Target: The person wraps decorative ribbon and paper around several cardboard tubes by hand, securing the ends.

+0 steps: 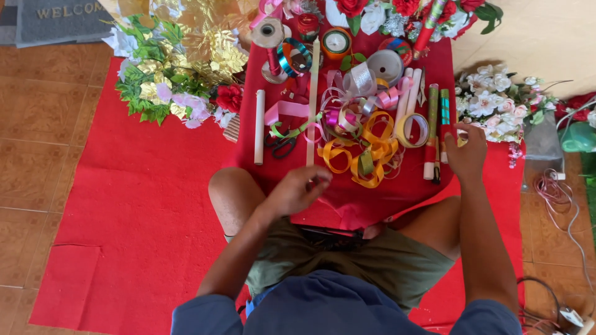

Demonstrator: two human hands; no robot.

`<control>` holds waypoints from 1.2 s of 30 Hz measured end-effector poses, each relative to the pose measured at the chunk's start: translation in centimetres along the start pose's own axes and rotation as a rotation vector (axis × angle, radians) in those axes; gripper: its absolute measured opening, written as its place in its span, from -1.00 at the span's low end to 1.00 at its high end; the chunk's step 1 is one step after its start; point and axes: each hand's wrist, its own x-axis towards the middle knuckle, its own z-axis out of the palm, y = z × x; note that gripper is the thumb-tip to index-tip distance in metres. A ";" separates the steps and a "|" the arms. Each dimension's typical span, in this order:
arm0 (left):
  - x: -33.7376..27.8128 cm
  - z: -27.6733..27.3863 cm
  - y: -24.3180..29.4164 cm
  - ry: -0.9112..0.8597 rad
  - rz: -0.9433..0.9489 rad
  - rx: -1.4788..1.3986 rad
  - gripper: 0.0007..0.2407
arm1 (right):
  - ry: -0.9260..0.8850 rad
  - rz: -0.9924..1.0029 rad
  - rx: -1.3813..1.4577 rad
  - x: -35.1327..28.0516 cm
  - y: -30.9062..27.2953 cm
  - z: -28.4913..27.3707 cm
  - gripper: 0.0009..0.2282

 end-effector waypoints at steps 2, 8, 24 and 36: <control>2.3 -2.1 -0.5 0.030 0.039 0.073 -0.85 | 0.008 -0.074 0.050 1.1 -1.3 1.0 -0.74; 9.7 -6.9 -3.0 -0.045 0.047 0.221 -0.83 | -0.062 -0.239 0.143 5.0 -6.7 2.3 -0.78; 15.5 -7.7 -13.2 0.049 -0.008 0.478 -0.81 | -0.441 0.328 -0.167 9.9 -4.5 8.1 -0.77; 15.4 -7.3 -11.1 0.034 -0.125 0.762 -0.82 | -0.629 0.578 -0.335 13.5 -9.2 6.9 -0.59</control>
